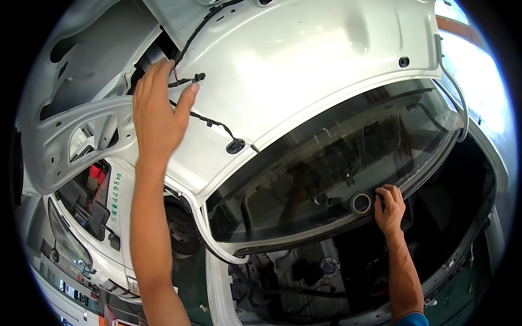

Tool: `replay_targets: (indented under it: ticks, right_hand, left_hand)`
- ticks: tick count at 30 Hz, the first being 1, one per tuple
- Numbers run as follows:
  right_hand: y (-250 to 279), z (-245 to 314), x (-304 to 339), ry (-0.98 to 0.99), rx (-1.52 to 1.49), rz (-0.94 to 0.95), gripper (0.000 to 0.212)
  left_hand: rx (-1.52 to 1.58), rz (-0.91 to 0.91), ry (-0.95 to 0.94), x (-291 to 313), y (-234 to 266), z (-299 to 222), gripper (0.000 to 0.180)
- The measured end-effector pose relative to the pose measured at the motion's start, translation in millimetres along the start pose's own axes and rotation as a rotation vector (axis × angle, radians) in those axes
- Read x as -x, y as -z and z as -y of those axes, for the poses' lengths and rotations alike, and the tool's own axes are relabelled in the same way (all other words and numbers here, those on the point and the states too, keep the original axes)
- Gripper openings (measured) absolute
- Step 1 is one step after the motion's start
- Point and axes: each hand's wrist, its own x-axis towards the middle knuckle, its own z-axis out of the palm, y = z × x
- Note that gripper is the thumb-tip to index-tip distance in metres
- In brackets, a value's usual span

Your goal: The person connects wiring harnesses under the open trunk of a white car, then picks up a red taillight assembly and fits it into the rear body panel. The person aligns the taillight and secures it in place.

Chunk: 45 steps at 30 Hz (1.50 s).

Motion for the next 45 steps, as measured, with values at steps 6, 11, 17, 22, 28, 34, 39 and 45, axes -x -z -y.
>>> replay_targets:
  ticks: [6, 11, 17, 22, 28, 34, 39, 45]
  right_hand:
    - [0, -2, 1, -0.004, 0.004, 0.000, 0.019]
    - [2, -2, 3, -0.034, -0.017, 0.021, 0.017]
    - [2, -5, 5, -0.063, -0.037, 0.028, 0.016]
    - [6, -4, 4, -0.185, -0.117, 0.095, 0.014]
    - [10, 61, -62, -0.356, -0.008, 0.177, 0.016]
    - [-45, 188, -221, 0.188, -0.453, 0.101, 0.032]
    - [-81, 281, -305, 0.419, -0.300, 0.084, 0.036]
    - [-80, 303, -329, 0.156, -0.532, 0.306, 0.029]
  left_hand:
    - [0.307, 0.090, 0.110, 111, 42, -64, 0.044]
    - [0.606, 0.309, 0.479, 242, 57, -115, 0.031]
    - [0.740, 0.442, 1.122, 371, 104, -221, 0.017]
    - [0.756, 0.561, 1.260, 405, 144, -267, 0.018]
    - [0.674, 0.457, 1.179, 431, 178, -251, 0.024]
    - [0.641, 0.582, 1.244, 449, 193, -259, 0.025]
    - [0.682, 0.578, 1.247, 449, 198, -272, 0.024]
    - [0.692, 0.640, 1.233, 458, 202, -275, 0.025]
